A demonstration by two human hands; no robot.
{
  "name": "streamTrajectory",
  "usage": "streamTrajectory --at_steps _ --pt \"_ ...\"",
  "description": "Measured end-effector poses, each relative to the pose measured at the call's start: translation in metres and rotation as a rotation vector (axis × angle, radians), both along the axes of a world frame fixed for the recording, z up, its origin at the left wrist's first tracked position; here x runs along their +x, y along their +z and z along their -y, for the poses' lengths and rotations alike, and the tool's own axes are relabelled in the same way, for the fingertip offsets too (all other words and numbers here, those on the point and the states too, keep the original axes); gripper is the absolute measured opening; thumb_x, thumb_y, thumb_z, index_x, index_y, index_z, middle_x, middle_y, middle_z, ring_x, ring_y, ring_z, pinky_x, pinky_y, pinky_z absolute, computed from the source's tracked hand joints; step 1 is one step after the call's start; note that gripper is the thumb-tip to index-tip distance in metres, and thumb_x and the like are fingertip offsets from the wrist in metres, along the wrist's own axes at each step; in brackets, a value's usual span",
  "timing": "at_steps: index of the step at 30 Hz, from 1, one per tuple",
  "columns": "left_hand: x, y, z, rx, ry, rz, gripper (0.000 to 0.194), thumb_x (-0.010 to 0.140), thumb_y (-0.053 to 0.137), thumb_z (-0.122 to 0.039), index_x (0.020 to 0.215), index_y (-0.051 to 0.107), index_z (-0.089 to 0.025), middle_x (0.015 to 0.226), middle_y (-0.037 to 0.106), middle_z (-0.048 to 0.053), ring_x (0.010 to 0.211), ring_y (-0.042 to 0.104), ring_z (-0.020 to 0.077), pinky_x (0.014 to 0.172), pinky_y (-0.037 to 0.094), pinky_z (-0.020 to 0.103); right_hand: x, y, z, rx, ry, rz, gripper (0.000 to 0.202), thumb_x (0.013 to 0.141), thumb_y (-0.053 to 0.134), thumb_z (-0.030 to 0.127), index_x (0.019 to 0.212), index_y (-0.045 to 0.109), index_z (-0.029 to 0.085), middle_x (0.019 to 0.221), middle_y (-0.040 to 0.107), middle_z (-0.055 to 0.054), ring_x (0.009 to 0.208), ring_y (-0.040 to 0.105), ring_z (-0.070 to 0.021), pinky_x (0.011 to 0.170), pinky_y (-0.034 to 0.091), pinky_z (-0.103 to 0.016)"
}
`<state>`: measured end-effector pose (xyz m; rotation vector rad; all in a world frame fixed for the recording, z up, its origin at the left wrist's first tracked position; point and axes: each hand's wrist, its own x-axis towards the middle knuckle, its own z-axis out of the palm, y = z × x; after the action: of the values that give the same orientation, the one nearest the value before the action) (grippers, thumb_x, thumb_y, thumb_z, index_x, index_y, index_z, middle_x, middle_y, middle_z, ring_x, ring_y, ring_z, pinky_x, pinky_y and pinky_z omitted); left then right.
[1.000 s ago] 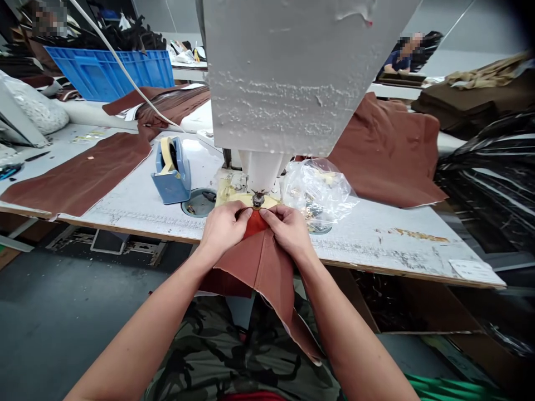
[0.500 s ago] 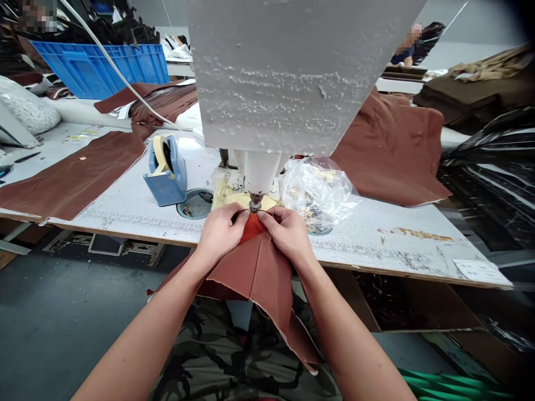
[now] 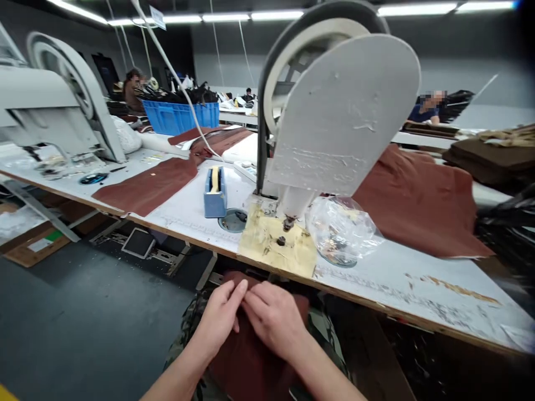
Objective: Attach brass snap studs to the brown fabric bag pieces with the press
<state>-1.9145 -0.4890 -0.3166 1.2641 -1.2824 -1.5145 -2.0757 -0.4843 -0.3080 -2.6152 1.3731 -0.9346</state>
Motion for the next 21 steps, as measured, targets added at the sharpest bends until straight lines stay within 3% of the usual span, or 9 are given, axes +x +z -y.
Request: streamTrajectory --at_steps 2,4,8,10,12,16,21 --pt "0.014 -0.02 -0.002 0.155 0.062 -0.184 0.046 0.085 0.063 -0.06 0.085 0.066 -0.015 0.065 0.054 -0.002 0.049 0.044 0.0082 0.039 0.033 0.017 0.018 0.006 0.008 0.199 0.097 0.004 0.024 0.098 0.053 0.032 0.089 0.074 0.025 0.083 0.072 -0.004 0.075 0.064 -0.0175 0.067 0.045 -0.028" --pt "0.027 -0.029 -0.002 0.228 0.089 -0.277 0.045 0.079 0.071 -0.057 0.087 0.069 -0.013 0.067 0.058 0.001 0.056 0.05 0.0092 0.04 0.034 0.015 0.032 0.024 0.038 0.31 0.046 0.108 0.027 0.098 0.052 0.039 0.09 0.075 0.027 0.087 0.074 -0.003 0.08 0.066 -0.018 0.071 0.046 -0.028" --pt "0.047 -0.019 -0.005 0.242 0.092 -0.337 0.042 0.075 0.077 -0.053 0.083 0.073 -0.012 0.071 0.067 0.007 0.061 0.056 0.0105 0.042 0.034 0.014 0.058 0.07 0.135 0.271 -0.235 0.334 0.026 0.093 0.057 0.041 0.105 0.073 0.025 0.111 0.072 -0.006 0.099 0.065 -0.0221 0.088 0.045 -0.032" --pt "0.056 -0.012 -0.007 0.236 0.09 -0.366 0.042 0.076 0.078 -0.052 0.084 0.074 -0.012 0.074 0.069 0.008 0.062 0.056 0.0102 0.043 0.033 0.014 0.07 0.083 0.178 0.297 -0.266 0.36 0.033 0.087 0.064 0.044 0.111 0.071 0.022 0.118 0.069 -0.01 0.103 0.064 -0.0236 0.089 0.046 -0.033" --pt "0.065 -0.008 -0.008 0.25 0.102 -0.39 0.041 0.076 0.078 -0.052 0.085 0.076 -0.012 0.076 0.07 0.009 0.063 0.056 0.01 0.044 0.034 0.014 0.08 0.085 0.208 0.35 -0.224 0.365 0.035 0.083 0.069 0.045 0.108 0.071 0.02 0.109 0.071 -0.01 0.093 0.067 -0.0221 0.081 0.049 -0.03" --pt "0.083 -0.011 -0.011 0.272 0.141 -0.411 0.038 0.076 0.078 -0.051 0.078 0.075 -0.013 0.076 0.069 0.007 0.063 0.054 0.0093 0.047 0.036 0.015 0.08 0.075 0.224 0.475 -0.118 0.41 0.025 0.086 0.065 0.039 0.101 0.07 0.02 0.092 0.071 -0.003 0.063 0.066 -0.014 0.058 0.049 -0.023" --pt "0.094 -0.02 -0.012 0.34 0.231 -0.524 0.034 0.069 0.086 -0.044 0.082 0.076 -0.014 0.071 0.066 0.002 0.053 0.049 0.006 0.043 0.036 0.015 0.064 0.077 0.214 0.618 -0.104 0.503 0.03 0.079 0.072 0.042 0.098 0.072 0.019 0.091 0.07 -0.004 0.063 0.067 -0.0152 0.046 0.048 -0.02"
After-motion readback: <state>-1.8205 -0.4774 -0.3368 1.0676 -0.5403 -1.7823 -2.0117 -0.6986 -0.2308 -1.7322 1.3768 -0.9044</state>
